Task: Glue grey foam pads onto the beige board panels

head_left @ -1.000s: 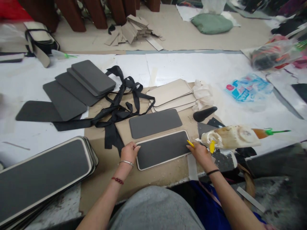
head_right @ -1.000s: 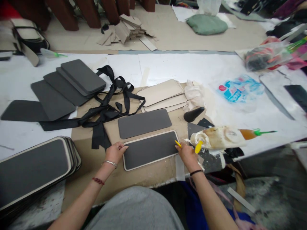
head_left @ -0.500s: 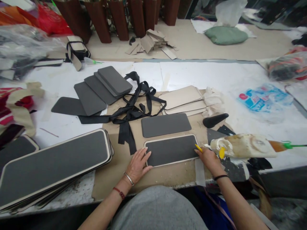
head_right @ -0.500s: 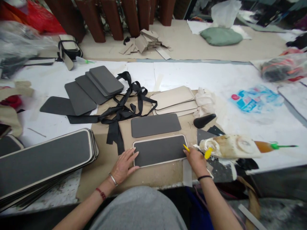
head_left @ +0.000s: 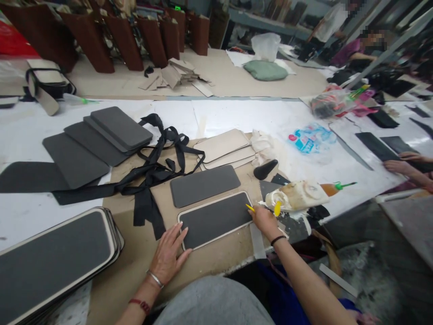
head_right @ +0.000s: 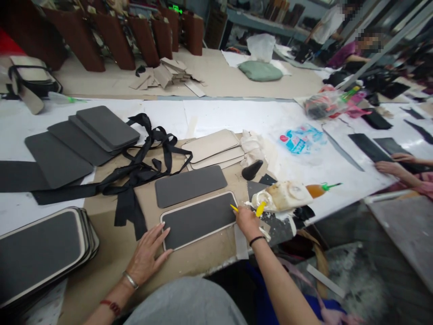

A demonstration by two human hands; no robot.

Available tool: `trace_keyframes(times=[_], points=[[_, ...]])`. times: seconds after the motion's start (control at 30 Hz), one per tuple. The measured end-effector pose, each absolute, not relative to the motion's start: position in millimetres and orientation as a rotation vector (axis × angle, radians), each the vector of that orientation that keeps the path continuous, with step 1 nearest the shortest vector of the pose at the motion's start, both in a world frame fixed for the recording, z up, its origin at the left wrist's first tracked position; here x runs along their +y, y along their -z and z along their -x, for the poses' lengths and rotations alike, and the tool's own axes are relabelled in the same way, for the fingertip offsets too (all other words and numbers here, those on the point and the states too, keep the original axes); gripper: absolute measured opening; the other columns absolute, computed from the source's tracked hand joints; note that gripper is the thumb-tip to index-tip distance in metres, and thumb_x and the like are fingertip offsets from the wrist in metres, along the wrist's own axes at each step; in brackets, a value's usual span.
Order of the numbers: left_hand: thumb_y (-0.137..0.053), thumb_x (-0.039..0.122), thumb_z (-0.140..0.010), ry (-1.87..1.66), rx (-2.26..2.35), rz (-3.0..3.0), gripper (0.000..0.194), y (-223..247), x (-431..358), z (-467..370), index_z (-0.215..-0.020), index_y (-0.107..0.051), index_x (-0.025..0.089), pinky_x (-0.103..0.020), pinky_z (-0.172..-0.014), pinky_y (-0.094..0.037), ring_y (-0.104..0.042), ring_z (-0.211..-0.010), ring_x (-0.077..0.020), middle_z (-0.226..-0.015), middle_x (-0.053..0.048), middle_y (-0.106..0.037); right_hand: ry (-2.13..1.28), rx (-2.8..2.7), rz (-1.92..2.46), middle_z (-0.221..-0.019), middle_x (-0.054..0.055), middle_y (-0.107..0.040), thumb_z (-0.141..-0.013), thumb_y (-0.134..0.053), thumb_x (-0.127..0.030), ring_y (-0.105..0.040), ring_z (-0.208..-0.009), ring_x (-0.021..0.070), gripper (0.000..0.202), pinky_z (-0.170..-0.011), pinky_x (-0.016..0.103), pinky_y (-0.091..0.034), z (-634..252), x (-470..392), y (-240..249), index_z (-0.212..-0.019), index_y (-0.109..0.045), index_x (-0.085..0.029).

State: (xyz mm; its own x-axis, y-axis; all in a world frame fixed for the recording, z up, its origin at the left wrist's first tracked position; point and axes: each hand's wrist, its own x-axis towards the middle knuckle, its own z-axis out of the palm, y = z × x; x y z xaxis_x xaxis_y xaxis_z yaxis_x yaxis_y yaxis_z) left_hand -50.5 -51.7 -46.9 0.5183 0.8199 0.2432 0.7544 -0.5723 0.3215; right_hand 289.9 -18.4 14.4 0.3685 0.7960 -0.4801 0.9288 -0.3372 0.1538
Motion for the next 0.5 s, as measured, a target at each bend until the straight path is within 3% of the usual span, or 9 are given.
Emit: trace_keyframes(times=[0.5], points=[[-0.051,0.037,-0.08,-0.503,1.337,-2.587,0.059,52.8,-51.5,51.1,-0.134,-0.033,0.02,-0.042,-0.095,-0.038,-0.041,-0.121,-0.0262,-0.133,-0.013,-0.045,0.492,1.473,-2.272,-0.088,0.013,-0.066,-0.09,-0.038,-0.033,-0.063,-0.086,0.0248,0.029,-0.071,0.033,-0.046,-292.6,-18.2,-10.0,-0.097,-0.061,-0.015]])
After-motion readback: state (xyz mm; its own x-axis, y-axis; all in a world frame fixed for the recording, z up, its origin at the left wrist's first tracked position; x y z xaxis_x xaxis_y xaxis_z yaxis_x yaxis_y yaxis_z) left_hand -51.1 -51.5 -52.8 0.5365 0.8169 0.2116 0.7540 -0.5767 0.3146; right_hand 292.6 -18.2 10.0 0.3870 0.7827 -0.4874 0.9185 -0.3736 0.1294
